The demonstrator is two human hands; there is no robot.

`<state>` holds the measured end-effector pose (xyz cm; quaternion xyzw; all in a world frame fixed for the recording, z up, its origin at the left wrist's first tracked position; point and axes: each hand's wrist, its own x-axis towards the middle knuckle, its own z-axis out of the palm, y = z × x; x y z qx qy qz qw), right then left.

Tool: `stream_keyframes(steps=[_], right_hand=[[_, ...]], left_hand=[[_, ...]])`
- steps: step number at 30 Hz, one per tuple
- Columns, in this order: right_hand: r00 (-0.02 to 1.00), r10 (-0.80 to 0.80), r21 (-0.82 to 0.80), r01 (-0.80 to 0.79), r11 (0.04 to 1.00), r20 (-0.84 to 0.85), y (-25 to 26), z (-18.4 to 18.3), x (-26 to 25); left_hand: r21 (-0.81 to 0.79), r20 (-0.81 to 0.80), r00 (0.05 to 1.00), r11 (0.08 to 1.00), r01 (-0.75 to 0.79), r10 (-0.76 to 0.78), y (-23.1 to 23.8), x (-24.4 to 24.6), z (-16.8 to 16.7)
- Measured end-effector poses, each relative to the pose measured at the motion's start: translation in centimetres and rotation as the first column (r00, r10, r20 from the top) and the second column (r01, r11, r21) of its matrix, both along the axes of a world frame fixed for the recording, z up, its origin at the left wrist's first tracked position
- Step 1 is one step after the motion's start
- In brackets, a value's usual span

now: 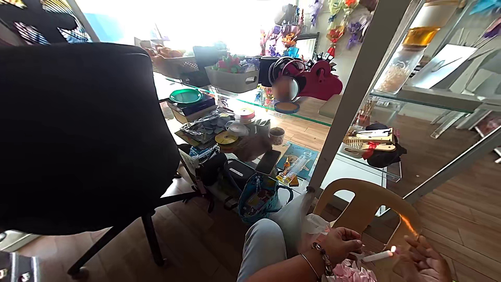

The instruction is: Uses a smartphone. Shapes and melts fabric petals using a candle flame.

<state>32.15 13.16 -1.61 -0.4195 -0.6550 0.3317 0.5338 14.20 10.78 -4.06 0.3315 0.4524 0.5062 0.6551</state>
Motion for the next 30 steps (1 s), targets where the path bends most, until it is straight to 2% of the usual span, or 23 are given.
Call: stream_keyframes(steps=[2,3,10,17,18,20,22,24,26,30], right_hand=[[0.996,-0.083,0.161,0.079,0.984,0.017,-0.4,0.3,0.6],[0.995,-0.096,0.176,0.092,0.98,0.018,-0.8,0.5,0.8],[0.979,-0.19,0.094,0.196,0.976,-0.076,-2.5,-0.1,2.3],[0.942,-0.335,0.125,0.334,0.934,-0.019,-1.7,0.0,4.4],[0.934,-0.356,0.154,0.347,0.925,0.035,-1.9,0.1,5.4],[0.884,-0.374,0.157,0.342,0.927,0.28,-3.3,0.6,8.3],[0.766,-0.242,-0.03,0.322,0.946,0.595,-5.8,0.7,11.4],[0.618,-0.07,-0.199,0.355,0.914,0.783,-8.3,0.1,13.0],[0.526,-0.057,-0.173,0.377,0.91,0.848,-10.0,-1.0,13.2],[0.511,-0.109,-0.152,0.443,0.884,0.853,-10.3,-1.7,12.9]], left_hand=[[-0.015,0.041,0.999,0.999,-0.029,0.029,-0.5,-0.8,0.3],[-0.024,0.056,0.997,0.999,-0.046,0.047,-0.7,-1.1,0.5],[-0.06,0.071,0.992,0.993,-0.1,0.104,-2.2,-3.0,2.3],[-0.079,0.078,0.986,0.987,-0.138,0.144,-2.4,-3.5,2.6],[-0.085,0.075,0.986,0.986,-0.141,0.147,-2.4,-3.4,2.6],[-0.099,0.072,0.986,0.984,-0.146,0.153,-2.3,-3.2,2.7],[-0.107,0.071,0.987,0.985,-0.139,0.147,-2.3,-3.0,2.8],[-0.103,0.072,0.989,0.987,-0.122,0.13,-2.3,-2.8,2.9],[-0.09,0.073,0.992,0.991,-0.096,0.102,-2.3,-2.5,2.8],[-0.089,0.074,0.994,0.993,-0.079,0.085,-2.3,-1.9,2.3]])
